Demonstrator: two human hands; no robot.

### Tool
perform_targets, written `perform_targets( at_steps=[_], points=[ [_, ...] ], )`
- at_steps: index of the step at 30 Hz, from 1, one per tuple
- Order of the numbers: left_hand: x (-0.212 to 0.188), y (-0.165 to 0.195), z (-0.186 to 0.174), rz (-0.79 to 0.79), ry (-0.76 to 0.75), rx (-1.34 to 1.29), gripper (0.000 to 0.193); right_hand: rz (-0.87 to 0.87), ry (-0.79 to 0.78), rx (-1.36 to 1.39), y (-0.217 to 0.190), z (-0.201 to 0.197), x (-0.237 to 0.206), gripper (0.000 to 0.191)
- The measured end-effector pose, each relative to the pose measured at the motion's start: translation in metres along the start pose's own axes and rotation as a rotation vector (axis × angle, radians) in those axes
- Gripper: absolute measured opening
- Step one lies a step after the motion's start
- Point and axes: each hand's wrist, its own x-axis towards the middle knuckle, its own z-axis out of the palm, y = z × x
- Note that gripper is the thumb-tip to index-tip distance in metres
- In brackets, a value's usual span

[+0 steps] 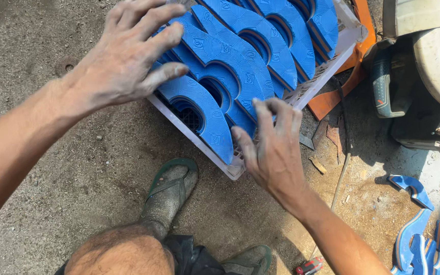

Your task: The person repeatedly picks up blue and orange sandals from a pile on the floor and places them into a white plastic crate. The person handles the sandals one at a time, stacking them neatly inside the crate until it is full.

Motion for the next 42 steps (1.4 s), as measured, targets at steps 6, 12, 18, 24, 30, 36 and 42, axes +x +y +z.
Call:
perform_targets(
  at_steps=[6,12,18,24,30,36,42],
  points=[
    [0.046,-0.010,0.022,0.159,-0.014,0.069,0.048,0.094,0.012,0.128,0.017,0.019,0.007,0.066],
    [0.018,-0.021,0.048,0.024,-0.098,0.060,0.047,0.051,0.026,0.188,0.018,0.024,-0.003,0.065],
    [0.057,0.021,0.024,0.071,-0.072,0.289,0.060,0.033,0.102,0.258,0.026,-0.011,-0.021,0.068],
    [0.157,0.155,0.127,0.102,-0.215,-0.808,0.066,0.361,0.258,0.289,0.099,-0.041,-0.153,0.044],
    [0.204,0.308,0.157,0.787,-0.476,-0.373,0.054,1.264,0.270,0.446,0.256,-0.011,-0.343,0.033],
    [0.278,0.457,0.329,0.718,-1.095,0.167,0.051,1.598,0.328,-0.062,0.407,0.003,-0.571,0.053],
    [0.360,0.584,0.485,0.506,-0.503,-0.380,0.024,1.626,0.279,-0.172,0.465,0.013,-0.650,0.063]
  ],
)
